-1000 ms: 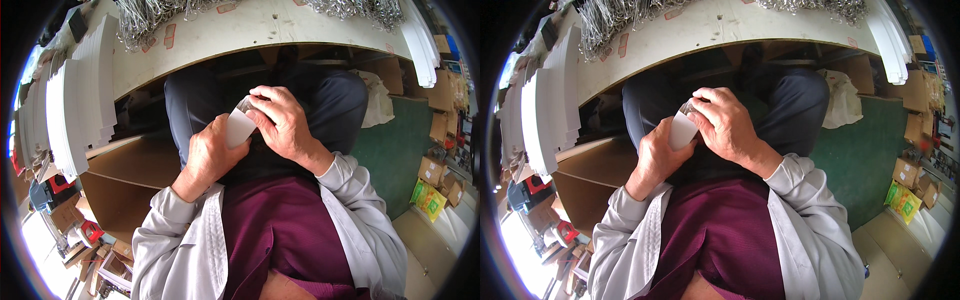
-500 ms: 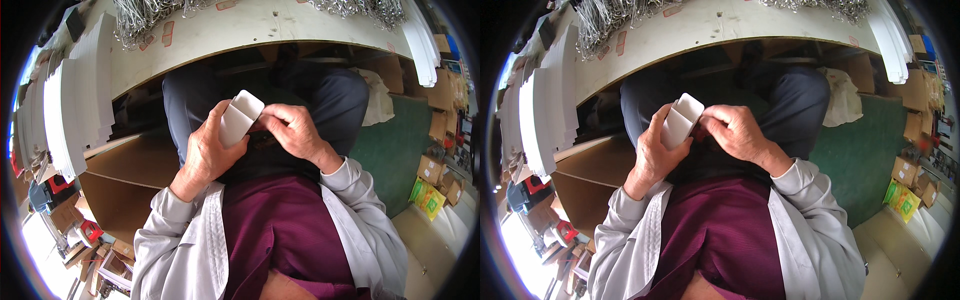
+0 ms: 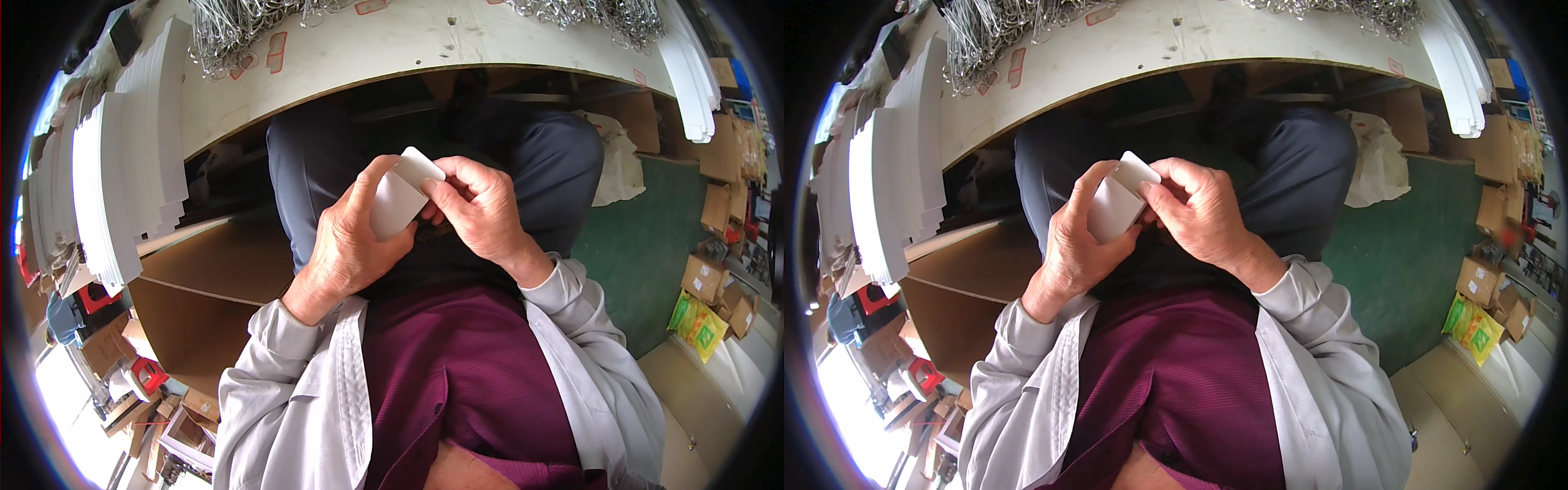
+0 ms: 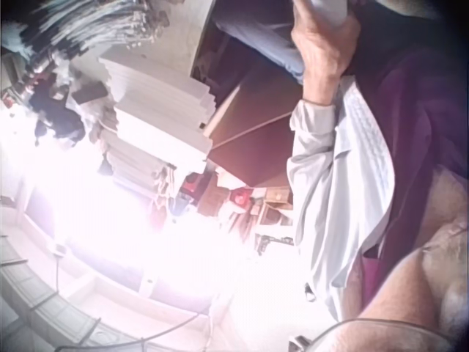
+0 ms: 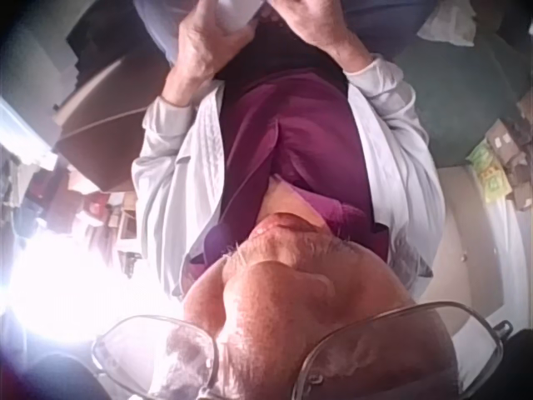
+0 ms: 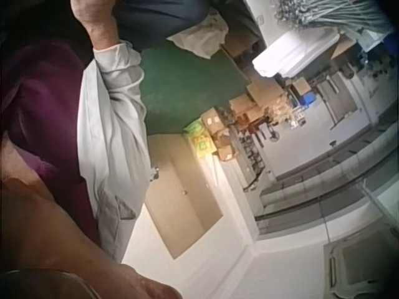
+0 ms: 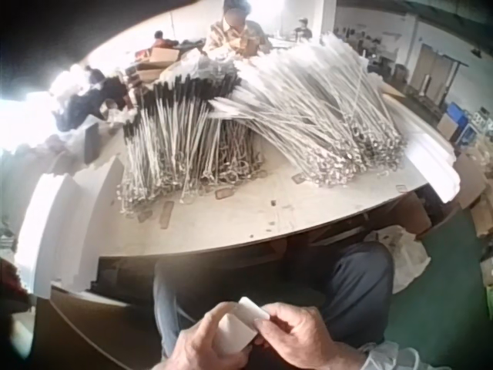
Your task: Packing metal-wire brushes into a white cardboard box.
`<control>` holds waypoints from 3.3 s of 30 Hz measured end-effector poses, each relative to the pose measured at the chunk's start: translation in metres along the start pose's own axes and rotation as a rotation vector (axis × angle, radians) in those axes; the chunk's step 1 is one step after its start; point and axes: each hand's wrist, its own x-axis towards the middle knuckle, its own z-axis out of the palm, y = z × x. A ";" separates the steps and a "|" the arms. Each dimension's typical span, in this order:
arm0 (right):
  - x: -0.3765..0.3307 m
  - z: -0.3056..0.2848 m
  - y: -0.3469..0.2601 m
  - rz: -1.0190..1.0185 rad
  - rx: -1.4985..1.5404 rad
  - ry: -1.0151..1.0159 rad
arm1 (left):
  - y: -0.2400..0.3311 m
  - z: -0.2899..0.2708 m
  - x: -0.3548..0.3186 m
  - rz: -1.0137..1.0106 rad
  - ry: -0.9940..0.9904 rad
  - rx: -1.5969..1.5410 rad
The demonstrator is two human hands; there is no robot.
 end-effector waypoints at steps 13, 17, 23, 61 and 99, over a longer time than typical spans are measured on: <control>-0.008 0.016 0.002 -0.119 -0.089 0.031 | -0.007 0.009 -0.003 0.048 0.045 0.071; -0.005 0.017 0.000 0.138 0.102 0.004 | -0.006 0.013 -0.008 0.007 0.054 0.122; -0.001 0.030 0.004 -0.006 -0.063 0.020 | -0.007 0.013 -0.010 -0.033 0.119 0.104; -0.012 0.038 0.008 -0.159 -0.154 -0.086 | -0.017 0.007 -0.019 0.027 0.200 0.083; 0.072 0.004 -0.033 -0.537 -0.510 0.193 | -0.011 -0.144 -0.037 -0.234 0.372 0.144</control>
